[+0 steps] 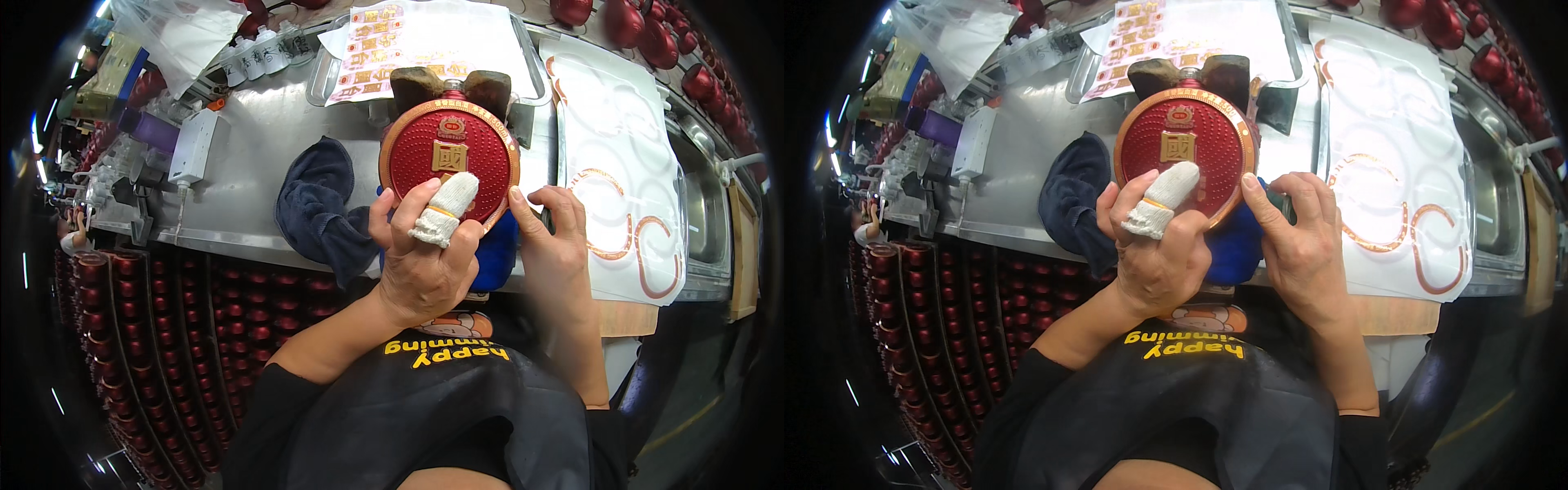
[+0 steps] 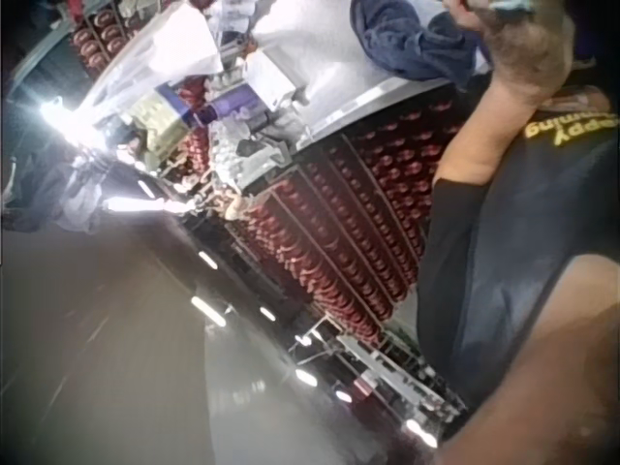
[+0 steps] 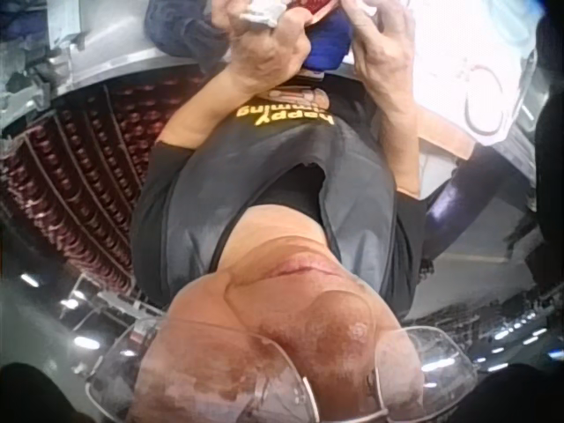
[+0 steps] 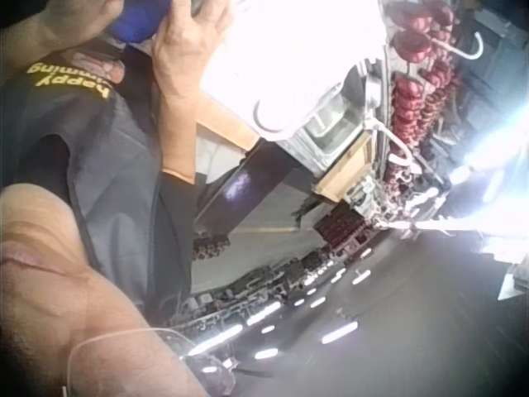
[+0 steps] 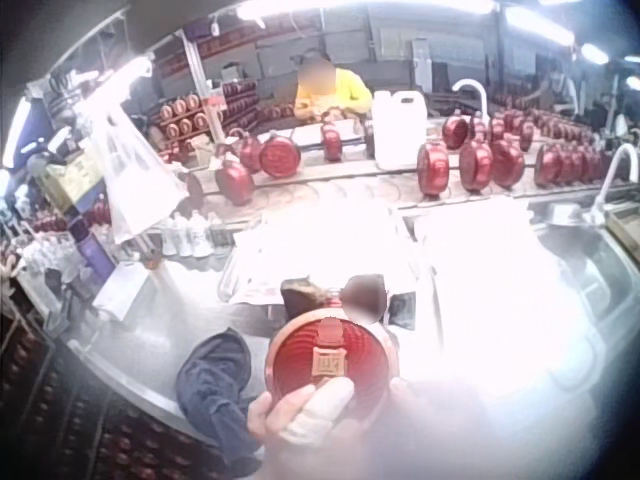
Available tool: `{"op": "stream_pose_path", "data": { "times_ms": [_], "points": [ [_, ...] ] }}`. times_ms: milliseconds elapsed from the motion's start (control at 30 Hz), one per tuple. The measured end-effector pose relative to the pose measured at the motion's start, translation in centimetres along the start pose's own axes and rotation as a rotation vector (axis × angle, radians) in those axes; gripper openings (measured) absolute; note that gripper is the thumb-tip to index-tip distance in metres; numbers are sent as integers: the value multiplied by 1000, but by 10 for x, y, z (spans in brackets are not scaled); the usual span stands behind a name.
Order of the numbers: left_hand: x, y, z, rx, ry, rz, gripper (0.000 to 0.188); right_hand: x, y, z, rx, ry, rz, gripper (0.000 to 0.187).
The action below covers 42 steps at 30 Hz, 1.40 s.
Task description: The person cleans a red decorative object with a gold emblem using a green sponge and a white cloth. They repeatedly wipe and scrub the surface, rotating the object to access different areas.
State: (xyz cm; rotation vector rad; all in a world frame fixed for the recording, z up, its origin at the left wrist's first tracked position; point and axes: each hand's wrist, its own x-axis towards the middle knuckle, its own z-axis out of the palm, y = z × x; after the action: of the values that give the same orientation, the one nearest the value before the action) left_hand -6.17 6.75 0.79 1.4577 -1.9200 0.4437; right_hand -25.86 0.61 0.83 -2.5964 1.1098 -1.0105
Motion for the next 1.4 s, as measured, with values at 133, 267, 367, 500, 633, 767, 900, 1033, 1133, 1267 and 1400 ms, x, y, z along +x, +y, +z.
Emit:
{"op": "stream_pose_path", "data": {
  "times_ms": [133, 267, 367, 500, 633, 767, 900, 1033, 1133, 1267, 1400],
  "points": [
    [-7, -7, -2, 46, 58, 36, 12, -2, -2, -1, -20, -9, 24, 68],
    [-13, -18, -4, 53, 109, 12, 13, 0, -3, 0, -17, 1, 9, 69],
    [-19, -24, -7, 33, 63, -40, 17, 0, -3, 0, -9, -1, 5, 70],
    [-25, -34, -15, -39, 25, -25, 21, -1, -4, -1, -15, -8, 12, 71],
    [-22, -47, -26, -94, 19, -46, 19, -4, -7, -2, 18, -21, 0, 71],
    [-13, -36, -31, -269, 22, -87, 18, -7, -10, -5, 2, -32, -45, 70],
    [-6, -16, -19, -69, -56, 104, 36, -10, -11, -7, 21, -15, -33, 68],
    [-5, -15, -6, 6, -44, 127, 39, -12, -7, -4, 43, 3, 15, 68],
    [-7, -16, -3, 32, -46, 133, 35, -12, -4, 2, 5, 9, -29, 68],
    [-7, -13, -1, 26, -19, 123, 34, -13, -4, 4, 66, 25, 13, 68],
    [-5, -13, 0, 0, -25, 118, 32, -11, -6, 4, 45, 23, 4, 65]
  ]
}}
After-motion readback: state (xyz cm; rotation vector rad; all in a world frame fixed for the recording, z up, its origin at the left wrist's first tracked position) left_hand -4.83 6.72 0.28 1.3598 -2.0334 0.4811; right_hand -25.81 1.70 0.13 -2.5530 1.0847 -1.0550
